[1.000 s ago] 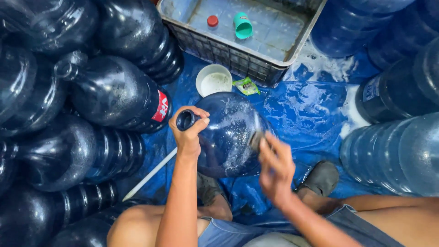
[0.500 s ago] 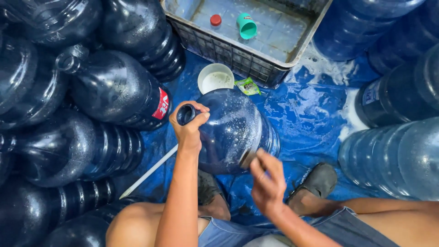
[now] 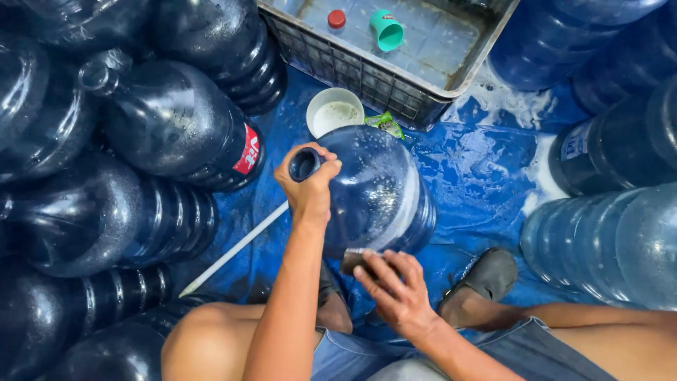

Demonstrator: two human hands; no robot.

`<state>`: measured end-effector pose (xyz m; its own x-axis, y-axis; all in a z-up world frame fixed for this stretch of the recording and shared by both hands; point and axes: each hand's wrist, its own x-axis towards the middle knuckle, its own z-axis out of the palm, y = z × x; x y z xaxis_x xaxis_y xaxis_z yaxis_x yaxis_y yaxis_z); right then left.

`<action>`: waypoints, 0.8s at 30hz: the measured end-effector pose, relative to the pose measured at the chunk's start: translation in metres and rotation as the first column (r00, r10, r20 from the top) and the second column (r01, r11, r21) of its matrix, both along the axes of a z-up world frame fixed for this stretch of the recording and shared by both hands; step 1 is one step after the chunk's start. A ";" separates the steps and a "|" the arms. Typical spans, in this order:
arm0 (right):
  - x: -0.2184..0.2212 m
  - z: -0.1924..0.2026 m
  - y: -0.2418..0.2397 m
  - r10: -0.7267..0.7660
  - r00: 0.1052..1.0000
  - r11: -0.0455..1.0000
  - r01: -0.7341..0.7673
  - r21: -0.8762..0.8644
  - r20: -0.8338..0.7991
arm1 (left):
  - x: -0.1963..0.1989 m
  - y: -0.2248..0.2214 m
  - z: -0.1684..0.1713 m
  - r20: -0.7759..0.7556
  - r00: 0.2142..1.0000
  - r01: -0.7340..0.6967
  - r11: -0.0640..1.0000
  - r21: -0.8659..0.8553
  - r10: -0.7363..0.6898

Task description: Scrubbing the exterior of large plastic water jugs with a scrubber and soapy water

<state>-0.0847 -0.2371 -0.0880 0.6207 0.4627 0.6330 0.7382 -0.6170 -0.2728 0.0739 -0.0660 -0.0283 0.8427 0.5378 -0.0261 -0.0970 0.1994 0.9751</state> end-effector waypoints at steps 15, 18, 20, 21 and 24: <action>0.017 0.039 -0.007 -0.029 0.999 0.993 0.027 -0.114 -0.015 | 0.009 -0.013 0.001 -0.252 0.927 -0.293 0.956 -0.022 0.278; 0.075 0.019 -0.018 -0.107 0.991 0.981 0.092 0.168 0.084 | 0.002 -0.016 -0.008 -0.236 0.940 -0.269 0.961 -0.065 0.247; 0.096 0.031 -0.025 -0.205 0.978 0.958 0.208 0.200 -0.034 | 0.000 -0.021 0.001 -0.232 0.940 -0.271 0.960 -0.065 0.250; 0.108 0.037 -0.029 -0.295 0.944 0.921 0.323 0.216 -0.151 | -0.001 -0.024 0.005 -0.226 0.941 -0.274 0.959 -0.066 0.253; 0.079 0.037 -0.010 -0.260 0.965 0.960 0.255 0.113 0.028 | 0.000 -0.023 0.002 -0.236 0.933 -0.291 0.955 -0.057 0.270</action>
<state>-0.0058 -0.2470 -0.0507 0.6816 0.2188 0.6983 0.5706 -0.7564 -0.3200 0.0736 -0.0894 -0.0265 0.6248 0.7380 -0.2551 0.0567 0.2830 0.9575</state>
